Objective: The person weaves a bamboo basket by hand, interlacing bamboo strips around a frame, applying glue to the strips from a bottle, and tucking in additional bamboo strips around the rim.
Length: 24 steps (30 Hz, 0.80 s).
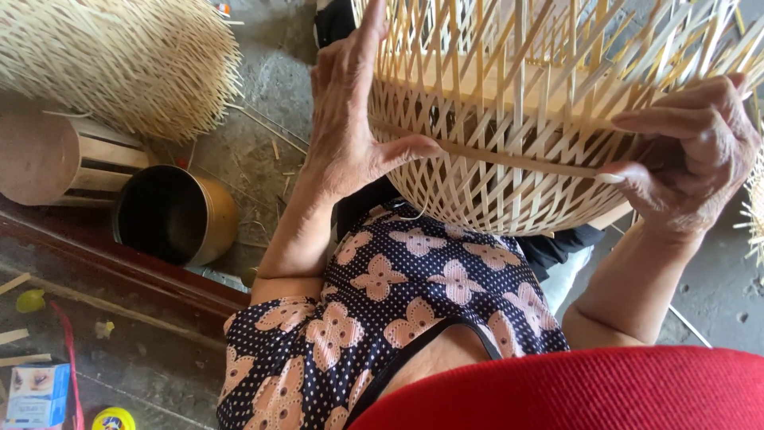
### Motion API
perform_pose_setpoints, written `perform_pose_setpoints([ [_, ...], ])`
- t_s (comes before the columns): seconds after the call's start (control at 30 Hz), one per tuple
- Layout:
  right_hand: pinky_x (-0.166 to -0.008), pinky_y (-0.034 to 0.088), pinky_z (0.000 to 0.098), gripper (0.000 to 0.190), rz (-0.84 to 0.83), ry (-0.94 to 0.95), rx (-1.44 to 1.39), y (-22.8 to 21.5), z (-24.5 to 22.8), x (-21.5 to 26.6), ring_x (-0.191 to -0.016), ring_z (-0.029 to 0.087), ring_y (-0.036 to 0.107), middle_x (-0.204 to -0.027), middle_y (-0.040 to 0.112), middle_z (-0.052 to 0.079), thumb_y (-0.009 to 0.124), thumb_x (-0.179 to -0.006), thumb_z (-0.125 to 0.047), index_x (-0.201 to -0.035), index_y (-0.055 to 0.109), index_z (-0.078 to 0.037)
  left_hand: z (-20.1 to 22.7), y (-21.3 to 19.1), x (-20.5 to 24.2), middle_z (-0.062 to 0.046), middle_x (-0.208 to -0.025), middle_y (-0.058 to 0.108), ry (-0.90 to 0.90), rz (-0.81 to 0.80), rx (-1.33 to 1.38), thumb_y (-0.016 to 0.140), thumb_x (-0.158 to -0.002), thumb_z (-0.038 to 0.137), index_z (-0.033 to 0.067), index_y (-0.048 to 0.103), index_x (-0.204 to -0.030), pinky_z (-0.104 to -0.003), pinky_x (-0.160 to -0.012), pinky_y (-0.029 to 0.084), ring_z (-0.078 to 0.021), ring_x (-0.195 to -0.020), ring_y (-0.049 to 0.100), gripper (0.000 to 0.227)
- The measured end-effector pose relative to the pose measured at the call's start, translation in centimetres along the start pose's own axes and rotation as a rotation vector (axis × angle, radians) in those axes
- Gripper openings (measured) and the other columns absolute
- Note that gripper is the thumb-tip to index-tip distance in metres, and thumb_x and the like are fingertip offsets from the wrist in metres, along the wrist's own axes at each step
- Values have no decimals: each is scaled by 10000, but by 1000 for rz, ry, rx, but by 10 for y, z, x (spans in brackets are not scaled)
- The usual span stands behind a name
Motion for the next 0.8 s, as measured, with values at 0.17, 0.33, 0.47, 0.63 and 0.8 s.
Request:
perform_pose_setpoints([
  [0.17, -774, 440, 321, 740, -50, -32, -71, 1, 1, -7, -879, 170, 516, -967, 586, 29, 824, -622, -594, -1165, 709, -104, -2, -1, -3, 32, -1471, 417, -20, -2, -6, 682, -776, 923, 232, 15, -1683, -332, -1021, 394, -114, -1096, 486, 1321],
  [0.33, -860, 498, 401, 876, -86, -88, 106, -1, -14, -12, -950, 228, 556, -1026, 595, 71, 797, -501, -601, -1193, 684, -77, -12, 5, -8, 54, -1447, 484, -27, 19, 44, 719, -689, 954, 253, 59, -1657, -302, -934, 385, -73, -961, 483, 1365],
  [0.47, -791, 503, 323, 827, -85, 39, -46, 1, -14, -11, -936, 151, 543, -1053, 563, 45, 817, -559, -612, -1211, 659, -129, -18, 14, -10, -22, -1453, 544, -75, 60, 174, 720, -689, 922, 272, 143, -1666, -313, -950, 400, -64, -928, 490, 1308],
  [0.63, -788, 502, 360, 699, -36, -47, 55, 0, -6, -8, -926, 208, 582, -1007, 618, 66, 894, -643, -527, -1154, 713, -86, -30, 34, -4, 22, -1137, 610, -187, 65, 445, 802, -669, 900, 213, 279, -1610, -292, -832, 467, -113, -882, 505, 1277],
  [0.8, -729, 411, 320, 544, -2, 45, 9, -3, -16, -12, -743, 147, 552, -834, 604, 11, 938, -734, -450, -1085, 751, -78, -43, 40, -1, 50, -912, 555, -86, 104, 265, 778, -686, 860, 249, 317, -1655, -289, -850, 404, -103, -824, 483, 1234],
])
Point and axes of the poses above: each hand's wrist, its own x-axis away from the middle knuckle, its own y-axis out of the palm, z = x × y, the point moved 2 cm from there along -x, towards the middle knuckle
